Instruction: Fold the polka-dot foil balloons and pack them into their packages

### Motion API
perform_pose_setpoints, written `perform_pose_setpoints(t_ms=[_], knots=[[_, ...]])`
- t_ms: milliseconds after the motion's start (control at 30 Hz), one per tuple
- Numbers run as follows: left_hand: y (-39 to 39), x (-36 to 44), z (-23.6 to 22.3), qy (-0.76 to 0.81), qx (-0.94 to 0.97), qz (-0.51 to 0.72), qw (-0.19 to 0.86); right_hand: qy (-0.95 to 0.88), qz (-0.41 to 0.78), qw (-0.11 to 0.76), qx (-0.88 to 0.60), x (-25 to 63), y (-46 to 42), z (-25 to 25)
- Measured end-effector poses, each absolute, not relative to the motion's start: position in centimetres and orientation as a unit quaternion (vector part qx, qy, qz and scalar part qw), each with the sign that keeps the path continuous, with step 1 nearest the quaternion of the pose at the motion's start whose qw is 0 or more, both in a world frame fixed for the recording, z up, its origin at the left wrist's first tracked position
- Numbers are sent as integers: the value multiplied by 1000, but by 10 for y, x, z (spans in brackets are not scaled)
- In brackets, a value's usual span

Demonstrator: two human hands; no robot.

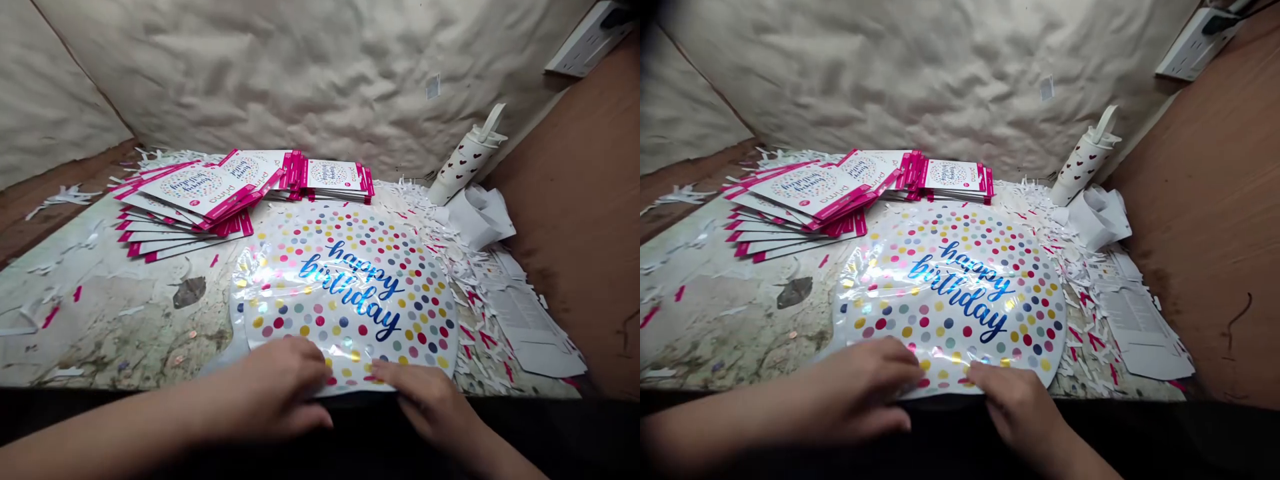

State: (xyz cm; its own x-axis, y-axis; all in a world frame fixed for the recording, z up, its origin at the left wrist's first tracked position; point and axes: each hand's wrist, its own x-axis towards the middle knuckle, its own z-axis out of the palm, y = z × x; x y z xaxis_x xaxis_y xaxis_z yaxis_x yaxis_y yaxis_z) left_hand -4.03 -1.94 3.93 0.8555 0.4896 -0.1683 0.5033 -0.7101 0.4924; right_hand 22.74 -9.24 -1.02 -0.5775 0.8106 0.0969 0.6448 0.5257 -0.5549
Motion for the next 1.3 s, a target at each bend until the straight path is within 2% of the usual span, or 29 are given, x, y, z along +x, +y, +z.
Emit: perform_pose_setpoints(t_ms=[133,200,300,400,533,600,733,867,933,1000,1133,1233,1300], knots=[[-42,-25,27,299,900,-57,312,-802,329,189,-462,228,-86,-9],[-28,-30,26,338,855,-71,388,-792,352,182,-465,228,-83,-9],[-4,-35,29,369,775,-93,505,-776,374,138,-489,226,-77,1],[9,-27,32,419,726,-81,540,-762,406,67,-499,215,-69,22],[6,-14,40,412,776,-50,475,-772,368,66,-515,184,-58,34],[4,-19,46,394,825,-43,403,-777,350,105,-512,173,-52,28],[9,-56,54,426,872,-19,242,-693,429,228,-532,173,-43,16],[19,-91,41,404,879,65,246,-693,406,311,-508,177,-54,19],[20,-98,24,361,895,68,252,-777,333,291,-448,176,-68,18],[17,-102,3,326,914,55,233,-847,237,229,-416,180,-85,9],[11,-108,-31,318,920,85,213,-813,67,147,-559,223,-102,-26],[10,-111,-35,307,923,98,208,-732,13,133,-668,274,-96,-44],[13,-113,-30,296,926,82,219,-742,39,127,-657,303,-86,-47]])
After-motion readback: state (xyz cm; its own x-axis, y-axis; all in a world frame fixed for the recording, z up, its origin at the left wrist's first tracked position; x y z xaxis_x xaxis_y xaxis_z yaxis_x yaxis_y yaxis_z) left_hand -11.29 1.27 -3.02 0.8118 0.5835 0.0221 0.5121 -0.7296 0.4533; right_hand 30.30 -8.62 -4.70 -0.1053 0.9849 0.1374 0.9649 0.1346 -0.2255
